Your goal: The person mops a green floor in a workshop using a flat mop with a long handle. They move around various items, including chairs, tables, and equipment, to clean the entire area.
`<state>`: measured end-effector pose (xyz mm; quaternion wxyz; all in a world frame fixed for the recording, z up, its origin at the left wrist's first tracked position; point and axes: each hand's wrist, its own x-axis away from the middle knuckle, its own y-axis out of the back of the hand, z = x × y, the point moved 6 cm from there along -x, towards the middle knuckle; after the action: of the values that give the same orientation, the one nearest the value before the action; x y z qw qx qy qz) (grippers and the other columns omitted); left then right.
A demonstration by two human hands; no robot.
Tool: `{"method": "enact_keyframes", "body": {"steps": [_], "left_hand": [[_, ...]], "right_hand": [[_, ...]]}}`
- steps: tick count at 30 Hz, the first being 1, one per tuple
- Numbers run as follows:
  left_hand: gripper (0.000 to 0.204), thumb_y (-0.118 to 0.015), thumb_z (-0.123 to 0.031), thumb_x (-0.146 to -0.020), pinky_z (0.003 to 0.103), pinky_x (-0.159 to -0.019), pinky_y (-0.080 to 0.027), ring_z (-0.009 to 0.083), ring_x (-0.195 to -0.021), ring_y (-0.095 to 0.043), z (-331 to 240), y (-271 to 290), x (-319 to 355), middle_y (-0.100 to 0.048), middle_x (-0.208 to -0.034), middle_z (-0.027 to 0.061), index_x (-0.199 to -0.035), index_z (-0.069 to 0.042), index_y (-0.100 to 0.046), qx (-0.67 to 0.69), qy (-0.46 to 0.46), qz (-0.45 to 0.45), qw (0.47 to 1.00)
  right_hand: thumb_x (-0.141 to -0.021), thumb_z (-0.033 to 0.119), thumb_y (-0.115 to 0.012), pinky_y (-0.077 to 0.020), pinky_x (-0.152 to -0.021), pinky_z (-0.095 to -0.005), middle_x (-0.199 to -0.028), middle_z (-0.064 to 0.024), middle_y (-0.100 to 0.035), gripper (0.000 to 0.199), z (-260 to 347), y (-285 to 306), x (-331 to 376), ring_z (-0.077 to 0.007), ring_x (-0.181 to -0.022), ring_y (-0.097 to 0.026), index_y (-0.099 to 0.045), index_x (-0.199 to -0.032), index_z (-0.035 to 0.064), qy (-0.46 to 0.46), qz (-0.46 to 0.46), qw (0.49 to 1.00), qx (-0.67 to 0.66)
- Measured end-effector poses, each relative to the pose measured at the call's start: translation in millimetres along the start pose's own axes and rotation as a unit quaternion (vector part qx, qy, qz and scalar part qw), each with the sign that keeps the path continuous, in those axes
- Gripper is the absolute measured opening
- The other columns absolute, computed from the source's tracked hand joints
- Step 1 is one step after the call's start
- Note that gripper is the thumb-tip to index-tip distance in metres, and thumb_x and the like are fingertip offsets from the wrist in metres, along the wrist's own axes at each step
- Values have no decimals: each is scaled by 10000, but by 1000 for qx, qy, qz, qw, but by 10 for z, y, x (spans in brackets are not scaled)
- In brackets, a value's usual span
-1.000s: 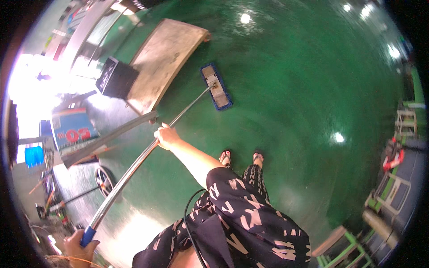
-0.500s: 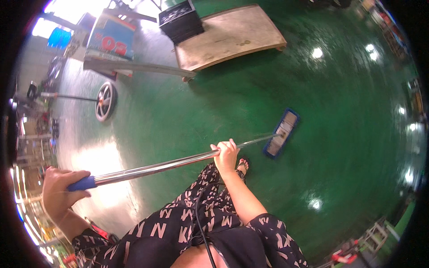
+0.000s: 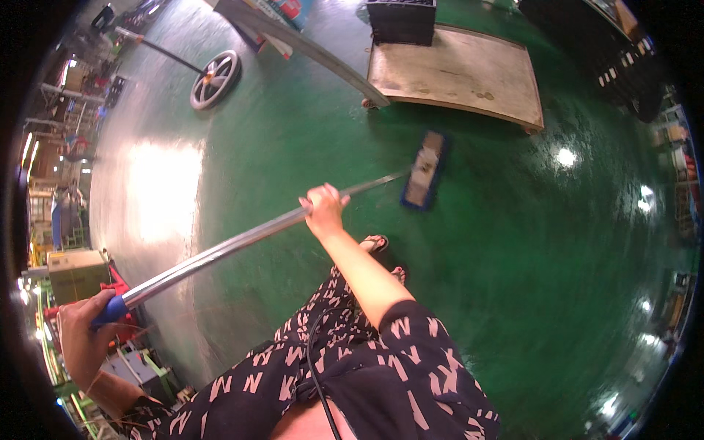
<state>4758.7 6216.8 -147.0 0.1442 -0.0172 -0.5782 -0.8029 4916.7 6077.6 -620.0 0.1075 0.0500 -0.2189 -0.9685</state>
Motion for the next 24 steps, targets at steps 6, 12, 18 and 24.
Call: {"method": "enact_keyframes", "body": {"steps": [6,12,18,24], "left_hand": [[498,-770,-184,-561,393,-676,-351,303,-668,-559,344,-53,-19,-609,-707,111,-1037,-96,-651,31,40,40,998],[471,-763,-130,-539,381,-727,-347,309,-725,-543,1489,-136,-175,-626,-750,119,-997,-84,-667,62,76,27,995],[484,-740,-105,-531,371,-758,-341,301,-778,-510,2697,-245,-472,-575,-754,112,-1008,-75,-662,33,119,15,992],[523,-731,-89,-585,390,-742,-376,308,-770,-522,3315,-306,-1490,-549,-791,127,-1097,-63,-626,-43,91,54,993]], "right_hand": [[-826,312,-653,-383,-896,-564,-825,-129,-612,276,542,-526,-690,-335,-1014,-538,-614,-722,60,47,83,993,62],[-817,282,-658,-406,-775,-461,-750,-154,-564,318,1170,-1254,-526,-356,-855,-545,-544,-653,35,75,4,996,58],[-746,200,-713,-396,-750,-448,-725,-113,-574,266,1926,-2388,-761,-339,-823,-542,-525,-617,64,90,29,994,48],[-790,249,-683,-375,-842,-536,-837,-153,-600,282,1984,-3227,-1983,-375,-1005,-536,-537,-651,51,33,87,996,9]]}}
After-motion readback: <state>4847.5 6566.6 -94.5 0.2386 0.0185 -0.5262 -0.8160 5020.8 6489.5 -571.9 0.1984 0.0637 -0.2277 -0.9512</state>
